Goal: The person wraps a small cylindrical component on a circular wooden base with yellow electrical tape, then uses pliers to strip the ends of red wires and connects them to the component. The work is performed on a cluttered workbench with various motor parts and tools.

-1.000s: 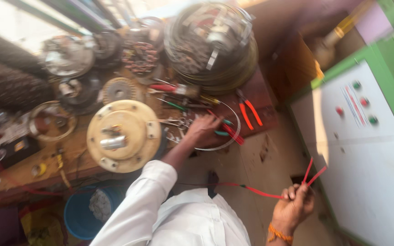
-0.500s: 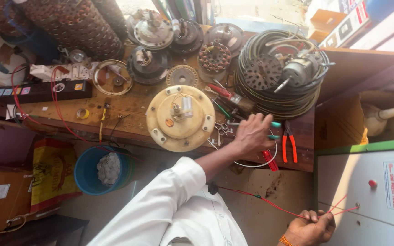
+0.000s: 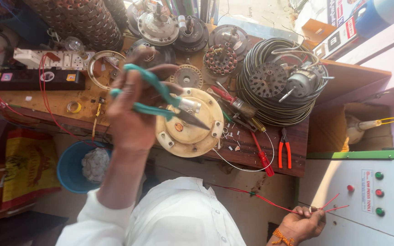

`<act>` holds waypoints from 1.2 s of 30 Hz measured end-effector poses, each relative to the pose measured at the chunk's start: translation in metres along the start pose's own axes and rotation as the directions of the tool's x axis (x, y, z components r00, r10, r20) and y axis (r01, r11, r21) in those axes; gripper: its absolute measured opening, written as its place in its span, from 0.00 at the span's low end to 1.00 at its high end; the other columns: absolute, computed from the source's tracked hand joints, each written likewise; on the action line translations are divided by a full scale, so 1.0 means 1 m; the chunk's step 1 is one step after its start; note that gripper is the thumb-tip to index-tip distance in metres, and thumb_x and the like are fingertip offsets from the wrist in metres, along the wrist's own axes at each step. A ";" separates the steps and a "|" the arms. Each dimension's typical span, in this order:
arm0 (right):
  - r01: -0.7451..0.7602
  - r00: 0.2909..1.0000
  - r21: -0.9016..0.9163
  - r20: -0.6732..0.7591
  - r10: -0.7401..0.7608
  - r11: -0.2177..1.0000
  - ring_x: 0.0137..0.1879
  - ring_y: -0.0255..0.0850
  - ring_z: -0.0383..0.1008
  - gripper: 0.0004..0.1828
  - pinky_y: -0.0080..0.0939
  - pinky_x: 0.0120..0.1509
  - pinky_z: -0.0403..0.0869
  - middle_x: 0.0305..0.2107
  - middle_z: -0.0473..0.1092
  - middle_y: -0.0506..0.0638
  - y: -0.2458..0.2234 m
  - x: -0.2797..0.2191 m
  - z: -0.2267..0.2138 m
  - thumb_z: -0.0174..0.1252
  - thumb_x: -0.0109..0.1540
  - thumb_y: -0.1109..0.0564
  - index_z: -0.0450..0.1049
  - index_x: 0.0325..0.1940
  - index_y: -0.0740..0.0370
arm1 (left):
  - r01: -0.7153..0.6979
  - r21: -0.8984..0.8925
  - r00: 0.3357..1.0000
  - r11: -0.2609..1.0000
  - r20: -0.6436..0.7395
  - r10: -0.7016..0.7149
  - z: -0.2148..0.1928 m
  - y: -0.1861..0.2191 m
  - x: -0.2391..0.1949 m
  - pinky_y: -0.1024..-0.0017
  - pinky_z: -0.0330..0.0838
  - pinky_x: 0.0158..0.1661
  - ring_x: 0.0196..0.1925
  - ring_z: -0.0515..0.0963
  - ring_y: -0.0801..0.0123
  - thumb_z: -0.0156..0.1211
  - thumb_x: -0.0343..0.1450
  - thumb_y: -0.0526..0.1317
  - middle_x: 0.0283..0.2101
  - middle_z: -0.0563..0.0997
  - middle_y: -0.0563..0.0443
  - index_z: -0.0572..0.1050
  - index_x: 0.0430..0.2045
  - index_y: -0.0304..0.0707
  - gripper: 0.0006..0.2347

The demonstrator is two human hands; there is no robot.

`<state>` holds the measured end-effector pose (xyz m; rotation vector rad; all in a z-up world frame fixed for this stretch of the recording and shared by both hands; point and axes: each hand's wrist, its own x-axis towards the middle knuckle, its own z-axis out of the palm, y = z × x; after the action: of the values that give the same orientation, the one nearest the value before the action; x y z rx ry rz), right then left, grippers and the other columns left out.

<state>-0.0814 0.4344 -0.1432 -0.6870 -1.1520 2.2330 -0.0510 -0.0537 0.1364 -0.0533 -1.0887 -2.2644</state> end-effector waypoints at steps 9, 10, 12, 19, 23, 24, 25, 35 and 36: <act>-0.024 0.998 -0.037 0.059 0.026 0.999 0.29 0.27 0.63 0.05 0.28 0.32 0.64 0.36 0.65 0.43 0.001 -0.002 0.044 0.53 0.75 0.56 0.66 0.47 0.58 | -0.020 -0.487 0.972 0.873 -0.214 -0.097 -0.062 -0.023 -0.021 0.60 0.80 0.58 0.73 0.65 0.44 0.49 0.77 0.48 0.72 0.60 0.42 0.67 0.44 0.38 0.12; -0.021 0.998 -0.049 0.060 0.024 0.999 0.29 0.27 0.63 0.05 0.29 0.32 0.64 0.36 0.65 0.43 0.001 -0.004 0.049 0.52 0.75 0.56 0.66 0.47 0.59 | -0.048 -0.497 0.980 0.866 -0.190 -0.055 -0.066 -0.029 -0.020 0.59 0.79 0.59 0.74 0.65 0.43 0.51 0.78 0.47 0.73 0.61 0.42 0.67 0.50 0.38 0.13; -0.023 0.998 -0.072 0.062 0.028 0.997 0.29 0.28 0.63 0.06 0.29 0.31 0.64 0.36 0.65 0.43 -0.001 -0.005 0.058 0.51 0.75 0.55 0.67 0.47 0.59 | -0.108 -0.513 0.988 0.851 -0.148 0.036 -0.073 -0.042 -0.020 0.56 0.78 0.63 0.76 0.65 0.40 0.55 0.81 0.47 0.75 0.61 0.44 0.68 0.62 0.38 0.17; -0.040 0.991 -0.153 0.121 0.059 0.987 0.30 0.28 0.63 0.04 0.30 0.32 0.64 0.36 0.67 0.46 -0.002 -0.002 0.083 0.52 0.75 0.57 0.68 0.47 0.59 | -0.309 -0.505 0.925 0.806 -0.358 0.131 -0.072 -0.081 -0.046 0.58 0.76 0.62 0.74 0.66 0.49 0.59 0.78 0.46 0.74 0.63 0.50 0.62 0.68 0.56 0.23; 0.000 0.974 -0.194 0.223 0.044 0.981 0.30 0.29 0.64 0.04 0.30 0.32 0.64 0.35 0.66 0.45 -0.007 0.015 0.101 0.52 0.74 0.56 0.69 0.46 0.58 | -0.398 -0.439 0.845 0.806 -0.517 0.136 -0.059 -0.101 -0.060 0.61 0.76 0.61 0.74 0.67 0.52 0.60 0.77 0.47 0.73 0.63 0.52 0.61 0.68 0.55 0.23; 0.021 0.966 -0.200 0.257 0.032 0.980 0.30 0.29 0.64 0.04 0.29 0.32 0.64 0.35 0.66 0.45 -0.009 0.019 0.105 0.52 0.75 0.56 0.68 0.47 0.58 | -0.420 -0.413 0.816 0.808 -0.561 0.138 -0.056 -0.105 -0.061 0.61 0.76 0.60 0.74 0.67 0.52 0.60 0.76 0.47 0.73 0.63 0.53 0.61 0.67 0.54 0.24; 0.022 0.962 -0.204 0.271 0.035 0.979 0.30 0.29 0.64 0.04 0.29 0.32 0.64 0.35 0.66 0.45 -0.010 0.022 0.109 0.53 0.75 0.57 0.69 0.47 0.58 | -0.422 -0.419 0.797 0.804 -0.594 0.109 -0.054 -0.109 -0.062 0.61 0.75 0.60 0.73 0.67 0.52 0.60 0.76 0.48 0.72 0.64 0.51 0.61 0.67 0.53 0.24; 0.073 0.932 -0.206 0.362 0.007 0.976 0.30 0.29 0.63 0.04 0.30 0.32 0.63 0.36 0.66 0.45 -0.021 0.039 0.131 0.53 0.75 0.58 0.68 0.46 0.58 | -0.434 -0.437 0.767 0.787 -0.638 0.069 -0.040 -0.114 -0.063 0.64 0.70 0.64 0.72 0.66 0.54 0.56 0.76 0.49 0.70 0.65 0.49 0.59 0.70 0.52 0.25; 0.078 0.932 -0.207 0.364 0.003 0.975 0.31 0.29 0.63 0.04 0.30 0.32 0.63 0.36 0.66 0.45 -0.021 0.040 0.132 0.54 0.75 0.58 0.68 0.46 0.58 | -0.438 -0.435 0.768 0.787 -0.636 0.075 -0.039 -0.113 -0.063 0.64 0.69 0.64 0.72 0.66 0.55 0.56 0.77 0.49 0.70 0.65 0.50 0.59 0.70 0.52 0.26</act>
<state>-0.1917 0.3958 -0.0659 -0.3332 -1.5947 2.2808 -0.0530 0.0040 0.0141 0.2322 -0.0440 -2.0332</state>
